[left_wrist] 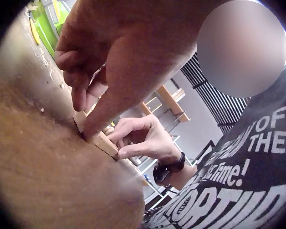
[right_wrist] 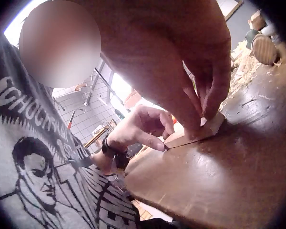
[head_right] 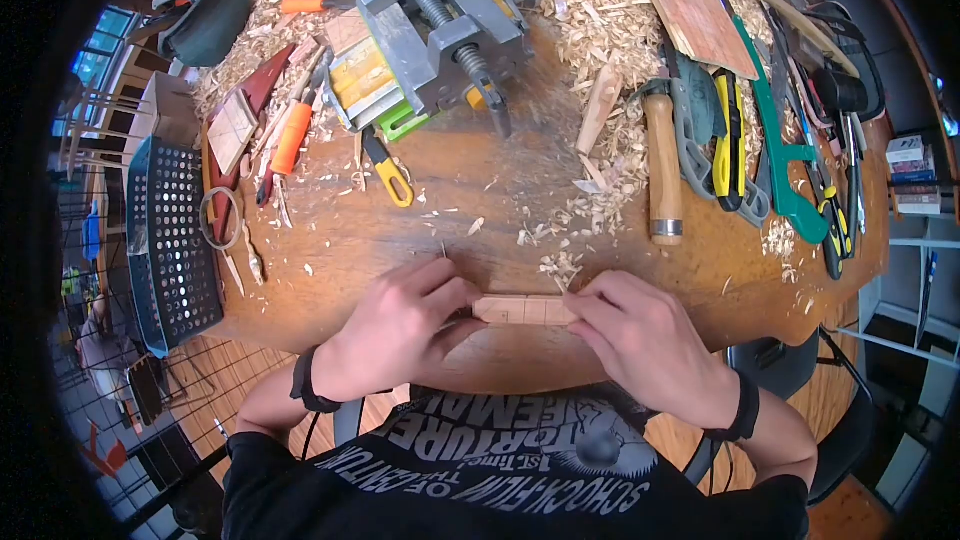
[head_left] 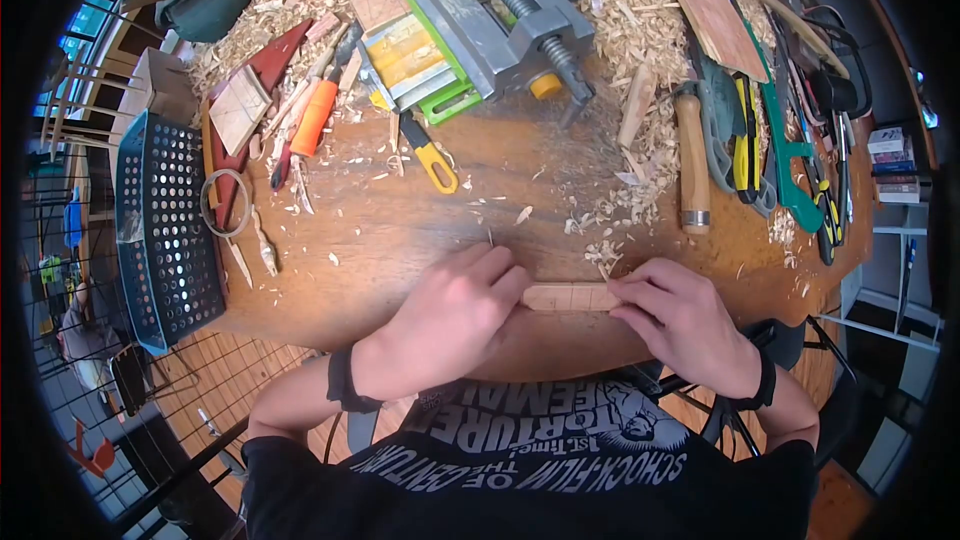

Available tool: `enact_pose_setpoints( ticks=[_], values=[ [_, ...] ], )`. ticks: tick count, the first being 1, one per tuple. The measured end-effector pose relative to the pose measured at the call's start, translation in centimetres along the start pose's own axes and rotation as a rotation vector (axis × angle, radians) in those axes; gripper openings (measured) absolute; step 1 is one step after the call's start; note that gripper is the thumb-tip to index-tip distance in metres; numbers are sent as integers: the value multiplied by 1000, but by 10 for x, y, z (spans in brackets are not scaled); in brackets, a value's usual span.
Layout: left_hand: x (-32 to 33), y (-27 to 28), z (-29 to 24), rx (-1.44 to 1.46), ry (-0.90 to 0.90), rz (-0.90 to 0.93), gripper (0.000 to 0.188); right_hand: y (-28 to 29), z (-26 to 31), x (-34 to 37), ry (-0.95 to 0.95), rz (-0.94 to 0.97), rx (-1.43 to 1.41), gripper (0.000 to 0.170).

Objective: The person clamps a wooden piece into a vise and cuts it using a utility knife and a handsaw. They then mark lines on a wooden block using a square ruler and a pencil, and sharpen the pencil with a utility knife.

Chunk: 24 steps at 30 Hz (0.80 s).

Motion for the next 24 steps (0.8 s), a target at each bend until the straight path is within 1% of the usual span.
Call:
enact_pose_setpoints(
  ticks=[1, 2, 4, 6, 8, 9, 11, 13, 15, 17, 18, 19, 20, 21, 22, 23, 24],
  values=[
    [-2, 2, 3, 37, 27, -38, 23, 1, -1, -4, -1, 0, 1, 23],
    [-5, 3, 4, 37, 26, -39, 23, 2, -3, -10, 2, -29, 29, 23],
    [-10, 7, 9, 62, 139, -89, 21, 4, -6, -21, 4, -57, 56, 22],
    [-18, 11, 18, 53, 142, -118, 21, 5, -11, -36, 34, -100, 86, 22],
    [-27, 20, 28, 107, 189, -280, 23, 6, -16, -53, 52, -120, 131, 20],
    [-29, 21, 37, 20, 215, -290, 27, 7, -17, -62, 78, -165, 199, 19],
    [-34, 27, 42, -41, 239, -303, 28, 7, -15, -77, 144, -227, 324, 18],
    [-34, 36, 40, -102, 257, -314, 28, 8, -7, -83, 122, -260, 319, 20],
    [-30, 55, 27, -98, 260, -419, 28, 14, -1, -83, 95, -285, 314, 22],
    [-19, 61, 22, -77, 267, -395, 28, 19, 9, -80, 224, -291, 305, 20],
    [-13, 63, 18, -58, 270, -370, 28, 18, 13, -77, 229, -288, 302, 20],
    [-8, 63, 13, -80, 278, -319, 29, 14, 18, -71, 230, -245, 296, 20],
    [-1, 62, 11, -83, 281, -319, 29, 10, 22, -65, 229, -203, 290, 21],
    [6, 57, 10, -69, 257, -269, 29, 5, 23, -59, 247, -155, 283, 21],
    [13, 53, 9, -55, 231, -219, 29, 1, 26, -53, 247, -156, 282, 21],
    [20, 49, 7, -68, 256, -172, 28, -4, 28, -48, 233, -86, 248, 22],
    [25, 47, 6, -67, 257, -173, 28, -8, 29, -44, 219, -15, 215, 22]
  ],
)
Point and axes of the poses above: each hand's wrist, its own x-axis away from the middle knuckle, its own y-axis out of the back of the hand, z = x × y, the point moved 3 cm from there along -x, towards the middle knuckle, and after that the axes turned 1 degree about z, right-handed, at the moved point
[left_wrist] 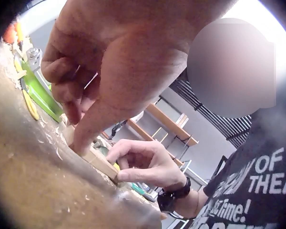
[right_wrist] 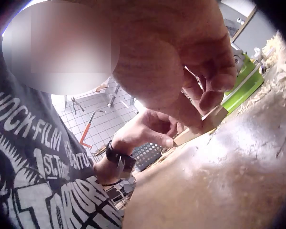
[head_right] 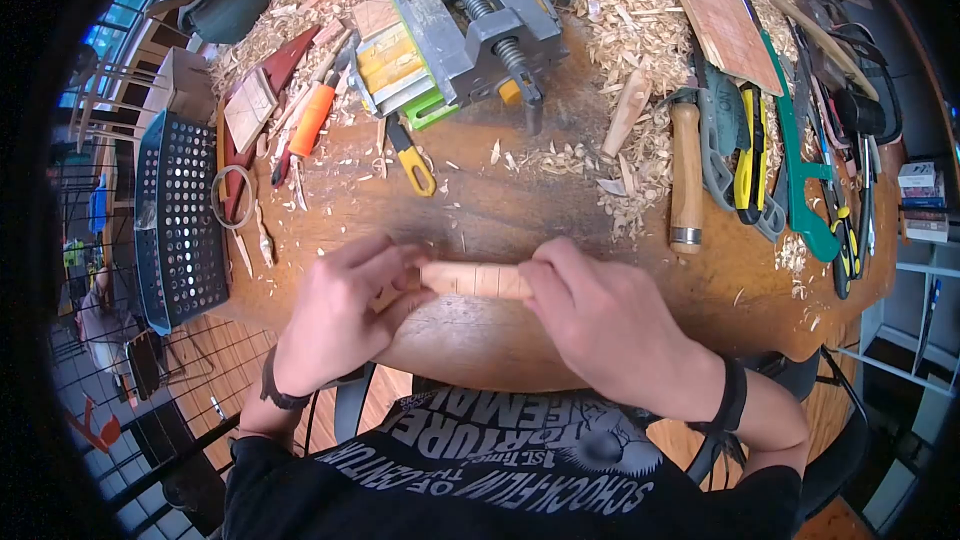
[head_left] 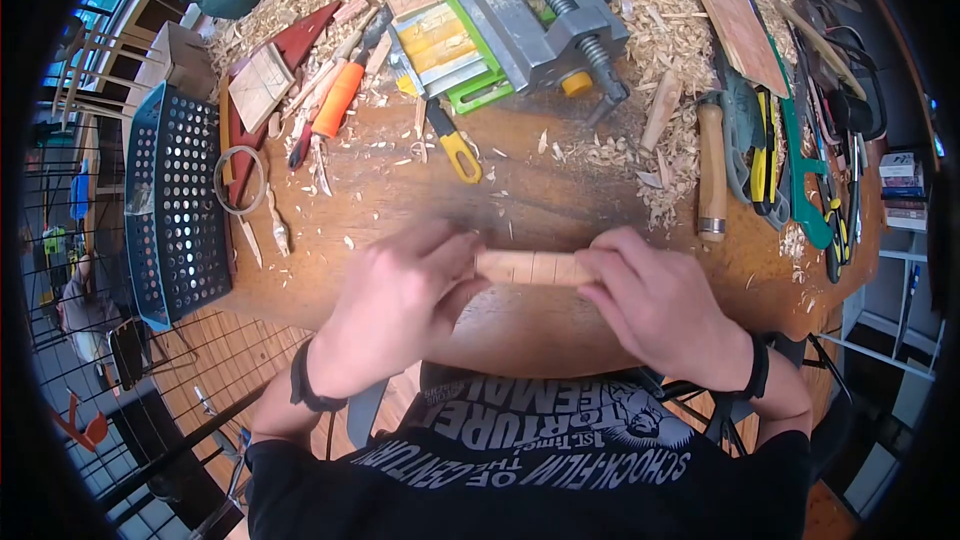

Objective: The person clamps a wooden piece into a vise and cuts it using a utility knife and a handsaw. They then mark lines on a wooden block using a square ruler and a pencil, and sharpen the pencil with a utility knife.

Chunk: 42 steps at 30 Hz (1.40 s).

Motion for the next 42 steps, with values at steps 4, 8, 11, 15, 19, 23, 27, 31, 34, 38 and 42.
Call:
enact_pose_setpoints(
  ticks=[4, 8, 11, 15, 19, 23, 27, 31, 34, 38, 42],
  values=[
    [15, -12, 3, -30, -72, 60, 28, -17, 5, 6, 42, 62, -35, 22],
    [13, -12, 10, -40, -40, 57, 28, -28, -1, 1, 30, 45, -28, 19],
    [3, -12, 21, -47, -9, -2, 27, -25, -10, -14, 8, -14, -20, 19],
    [-23, -9, 30, -26, 115, -105, 26, -23, -28, -34, -59, -120, 7, 22],
    [-38, -9, 31, -112, 55, -214, 28, -17, -36, -47, -48, -150, 195, 19],
    [-29, 4, 15, -72, 49, -214, 28, -2, -23, -36, -48, -192, 196, 19],
    [-8, 3, 2, -39, -23, -77, 26, 4, -5, -7, -32, -70, 70, 20],
    [3, -21, -8, -26, -199, 112, 26, 8, 0, 26, -71, 86, -35, 20],
    [-1, -40, -10, -13, -241, 115, 28, 5, -5, 38, -144, 167, -79, 20],
    [-16, -48, -11, 81, -182, 69, 27, 6, -18, 42, -214, 29, -36, 20],
    [-39, -52, -7, 169, -25, 4, 26, 8, -36, 31, -270, -160, 43, 21]
  ],
)
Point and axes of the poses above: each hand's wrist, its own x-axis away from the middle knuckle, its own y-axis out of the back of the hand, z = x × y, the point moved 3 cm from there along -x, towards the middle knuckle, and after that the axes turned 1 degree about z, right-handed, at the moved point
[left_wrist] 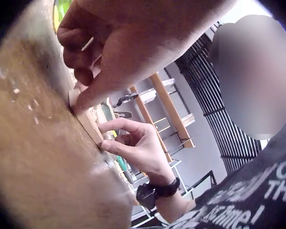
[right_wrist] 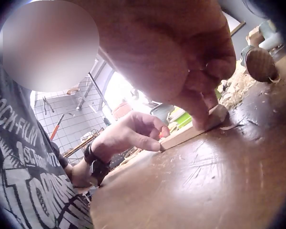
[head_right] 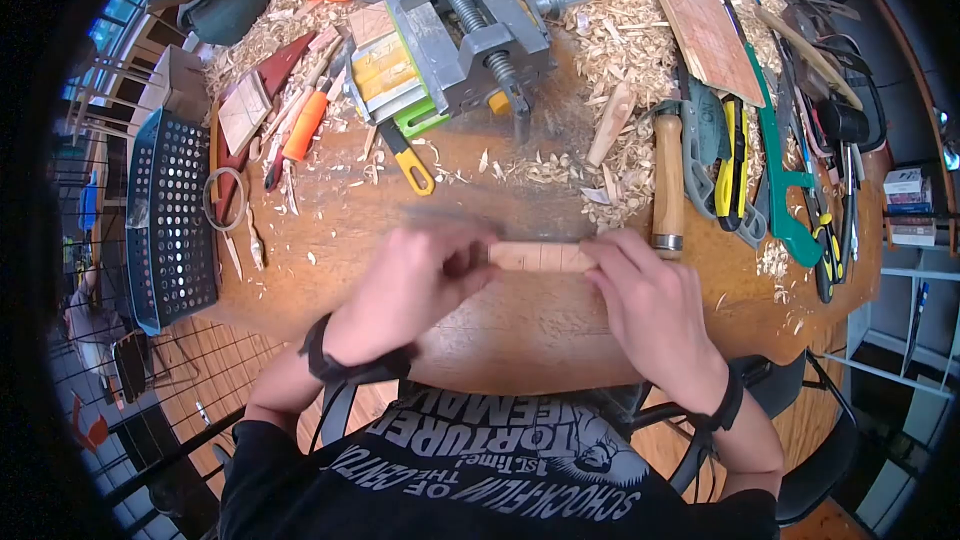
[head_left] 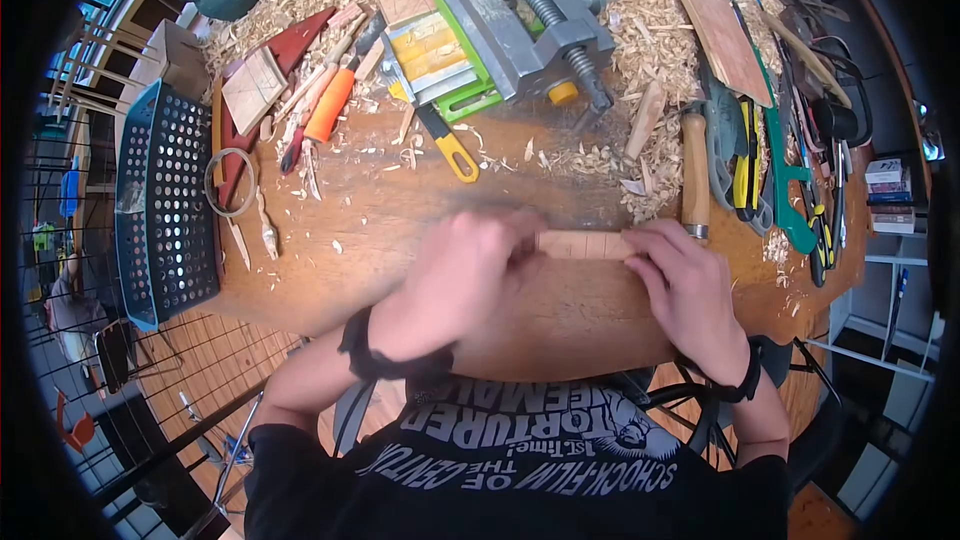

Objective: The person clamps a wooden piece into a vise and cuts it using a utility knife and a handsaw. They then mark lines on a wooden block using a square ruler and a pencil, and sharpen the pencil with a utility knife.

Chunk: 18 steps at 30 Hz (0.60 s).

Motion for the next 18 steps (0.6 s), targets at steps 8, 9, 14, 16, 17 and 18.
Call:
enact_pose_setpoints(
  ticks=[8, 9, 14, 16, 17, 18],
  values=[
    [-36, 18, 21, 83, 111, -81, 22, -10, -5, -37, -22, -97, 95, 20],
    [-36, 19, 24, 103, 143, -68, 21, -9, -2, -39, -15, -101, 98, 20],
    [-34, 29, 47, 357, 262, 47, 10, -5, 18, -36, -23, 69, 162, 22],
    [-35, 31, 54, 486, 250, 82, 8, -7, 24, -32, 5, 106, 117, 22],
    [-36, 32, 54, 676, 224, 65, 7, -9, 27, -30, 18, 146, 74, 22],
    [-37, 33, 53, 865, 193, 46, 7, -10, 30, -29, 33, 186, 31, 22]
  ],
)
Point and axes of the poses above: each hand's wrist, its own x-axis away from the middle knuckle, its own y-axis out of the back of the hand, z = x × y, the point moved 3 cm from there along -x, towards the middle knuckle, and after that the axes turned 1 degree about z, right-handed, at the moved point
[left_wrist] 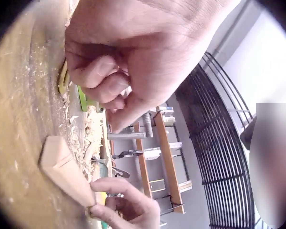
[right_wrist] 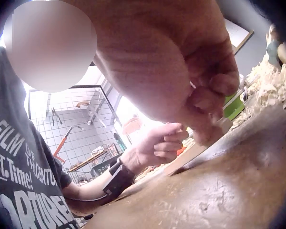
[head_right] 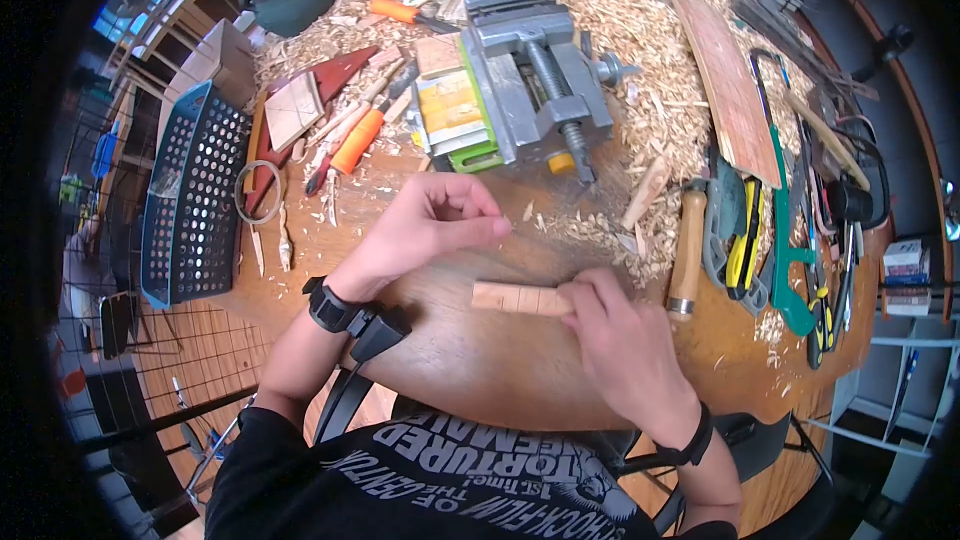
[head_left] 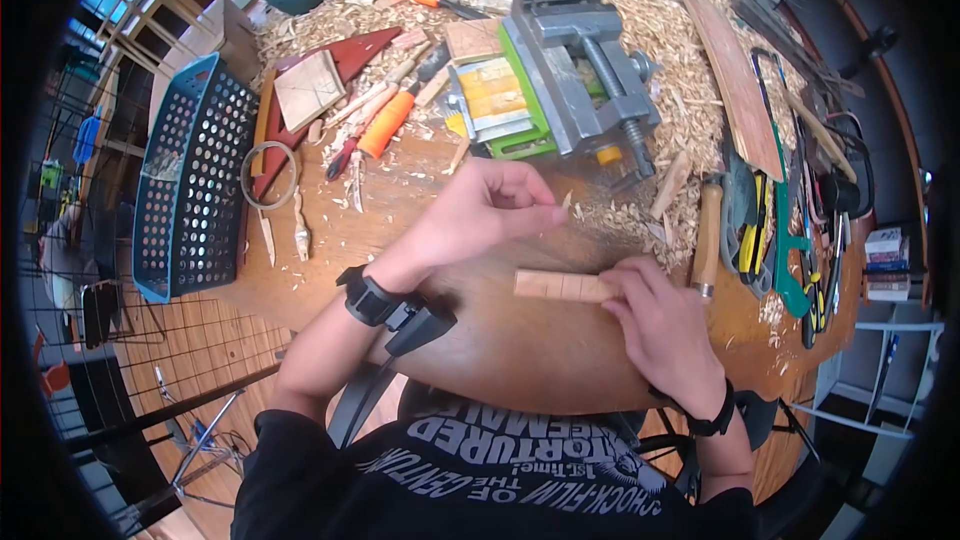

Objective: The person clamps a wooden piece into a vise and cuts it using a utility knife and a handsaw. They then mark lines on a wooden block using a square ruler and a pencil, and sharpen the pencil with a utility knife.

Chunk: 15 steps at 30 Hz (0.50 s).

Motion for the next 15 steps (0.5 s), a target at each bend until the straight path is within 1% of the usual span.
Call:
enact_pose_setpoints(
  ticks=[2, 4, 5, 6, 7, 8, 9, 10, 11, 13, 15],
  values=[
    [2, -1, -7, 40, -37, -50, 9, -6, 1, 0, 34, 8, 0, 22],
    [3, 0, -12, 132, -73, -55, 11, -8, 0, -4, 54, -54, 0, 20],
    [3, 0, -11, 132, -81, -65, 11, -9, -5, -6, 30, -93, -11, 20],
    [4, -1, -9, 208, -95, -64, 15, -8, -8, -10, 40, -91, -7, 20],
    [4, -1, -6, 284, -111, -62, 20, -6, -12, -15, 5, -142, 17, 21],
    [3, -1, -1, 285, -120, -69, 20, -3, -16, -20, -30, -194, 40, 21],
    [2, -1, 4, 390, -141, -50, 23, -1, -16, -24, -10, -242, 49, 22],
    [0, 0, 7, 496, -162, -33, 27, 1, -16, -26, 4, -241, 54, 22],
    [0, 0, 8, 496, -173, -43, 27, 3, -15, -27, 4, -234, 59, 21],
    [-1, 3, 10, 600, -153, -99, 31, 4, -8, -26, 20, -221, 64, 21],
    [0, 7, 8, 647, -168, -98, 32, 5, 4, -20, 108, -160, -14, 21]
  ],
)
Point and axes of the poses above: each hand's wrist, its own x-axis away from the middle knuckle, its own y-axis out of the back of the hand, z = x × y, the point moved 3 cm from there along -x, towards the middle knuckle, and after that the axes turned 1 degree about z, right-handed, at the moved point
